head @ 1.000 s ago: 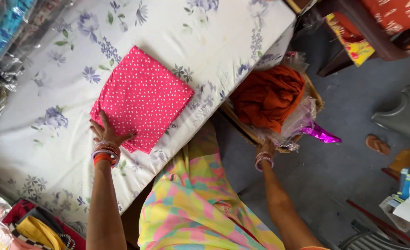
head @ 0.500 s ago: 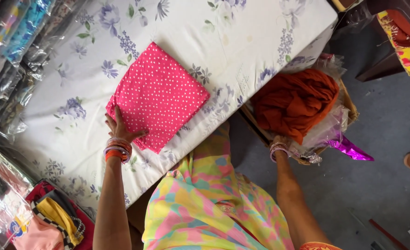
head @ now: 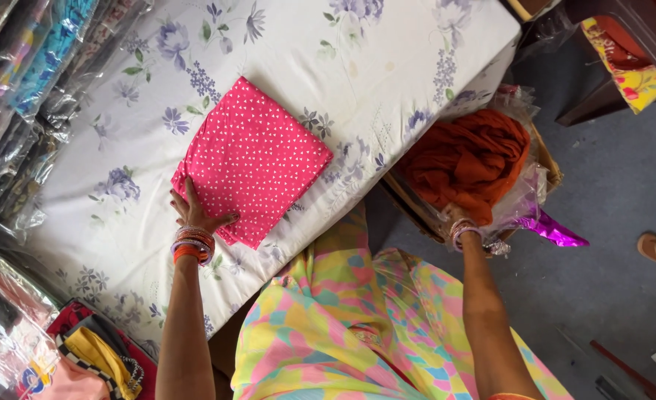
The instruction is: Folding various patterned leggings and placing them into clear plastic packaging.
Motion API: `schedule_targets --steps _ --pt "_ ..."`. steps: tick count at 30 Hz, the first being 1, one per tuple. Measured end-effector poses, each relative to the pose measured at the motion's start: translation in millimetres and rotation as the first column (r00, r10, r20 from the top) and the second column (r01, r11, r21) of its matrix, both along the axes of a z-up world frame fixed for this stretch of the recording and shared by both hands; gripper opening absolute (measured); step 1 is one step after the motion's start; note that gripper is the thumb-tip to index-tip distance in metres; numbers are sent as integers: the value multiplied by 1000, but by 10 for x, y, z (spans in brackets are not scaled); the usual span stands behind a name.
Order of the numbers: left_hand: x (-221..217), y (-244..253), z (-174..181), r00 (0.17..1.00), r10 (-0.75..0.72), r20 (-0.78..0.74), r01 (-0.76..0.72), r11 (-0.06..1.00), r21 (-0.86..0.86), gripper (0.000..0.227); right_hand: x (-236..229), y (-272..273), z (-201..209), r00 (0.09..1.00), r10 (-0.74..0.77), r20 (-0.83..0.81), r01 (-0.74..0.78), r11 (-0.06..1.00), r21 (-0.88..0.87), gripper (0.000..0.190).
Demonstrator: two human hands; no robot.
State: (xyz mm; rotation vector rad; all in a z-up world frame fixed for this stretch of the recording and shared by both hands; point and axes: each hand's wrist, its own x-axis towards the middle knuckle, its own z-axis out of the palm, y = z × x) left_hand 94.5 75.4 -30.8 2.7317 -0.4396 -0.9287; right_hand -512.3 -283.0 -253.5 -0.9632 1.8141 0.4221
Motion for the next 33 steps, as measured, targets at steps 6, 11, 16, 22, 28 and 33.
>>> schedule_targets --steps 6,11,16,22,28,33 --pt "-53 -47 48 1000 24 -15 -24 1000 -15 166 -256 -429 191 721 -74 689 209 971 -114 26" --pt "-96 -84 178 1000 4 27 -4 1000 11 164 715 -136 2670 738 674 5 -623 685 -379 52" --pt "-799 -343 413 811 -290 508 353 935 -30 147 785 76 3513 734 521 436 -381 847 -371 42" --pt "-1814 -851 1159 810 -512 286 583 652 -484 133 1401 582 4190 179 646 742 -529 699 -481 38" --pt "-2007 -550 1921 746 -654 129 509 434 -743 94 2262 1304 4288 -329 521 787 -672 456 -583 45" --pt "-1585 -153 1972 703 -709 55 400 330 -855 70 2874 1578 3661 -373 -425 824 -737 676 15 68"
